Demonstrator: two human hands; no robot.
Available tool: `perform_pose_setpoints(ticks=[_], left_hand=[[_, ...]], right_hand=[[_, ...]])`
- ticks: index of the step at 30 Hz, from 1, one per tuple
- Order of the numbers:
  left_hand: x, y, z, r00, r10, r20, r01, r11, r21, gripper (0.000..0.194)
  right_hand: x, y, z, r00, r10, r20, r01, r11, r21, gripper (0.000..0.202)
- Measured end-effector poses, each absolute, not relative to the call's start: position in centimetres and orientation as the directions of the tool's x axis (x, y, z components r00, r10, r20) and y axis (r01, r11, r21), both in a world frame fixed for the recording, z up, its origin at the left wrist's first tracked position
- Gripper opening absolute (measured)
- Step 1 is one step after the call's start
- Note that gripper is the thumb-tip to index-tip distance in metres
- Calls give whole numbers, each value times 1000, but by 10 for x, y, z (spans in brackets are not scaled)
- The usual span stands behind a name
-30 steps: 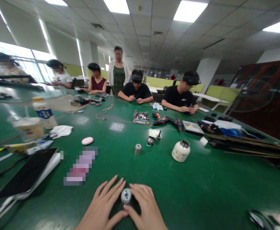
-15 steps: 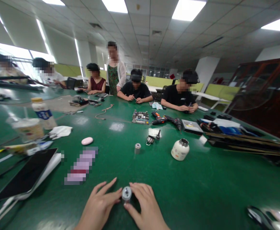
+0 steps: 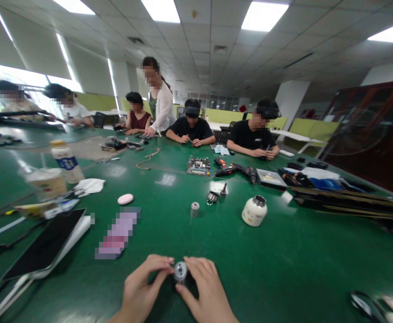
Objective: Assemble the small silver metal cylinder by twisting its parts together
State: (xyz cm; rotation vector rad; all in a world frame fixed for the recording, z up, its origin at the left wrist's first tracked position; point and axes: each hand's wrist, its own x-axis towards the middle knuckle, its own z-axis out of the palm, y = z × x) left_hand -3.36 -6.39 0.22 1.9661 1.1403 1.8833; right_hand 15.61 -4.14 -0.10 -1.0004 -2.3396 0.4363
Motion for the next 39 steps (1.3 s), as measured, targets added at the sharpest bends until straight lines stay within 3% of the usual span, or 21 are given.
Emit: perform_pose_setpoints(ticks=[4,13,24,31,35,37,39], left_hand=[[-30,-63,3,-116,616,779,374,-700,609,6],[-29,-66,2,73,597,799,336,-769,544,19],[-28,-68,5,96,643,760,447,-710,545,25],[-36,-73,-2,137,766,628,569,-580,583,48],[-35,-75,0,103,849,519,637,-457,620,62],[-35,-76,2,119,876,467,655,-422,626,57],[-34,-76,3,162,897,411,669,-406,623,39]], right_hand=[[156,-41,-2,-587,719,372,555,692,-461,41],[157,-42,-4,-628,687,365,566,725,-392,39],[154,-46,3,-621,690,372,564,723,-399,42],[153,-51,15,-614,710,346,530,695,-487,31],[158,-52,15,-535,765,359,501,630,-594,41],[162,-51,14,-523,768,371,465,622,-630,50],[165,-50,14,-554,740,381,427,646,-633,53]])
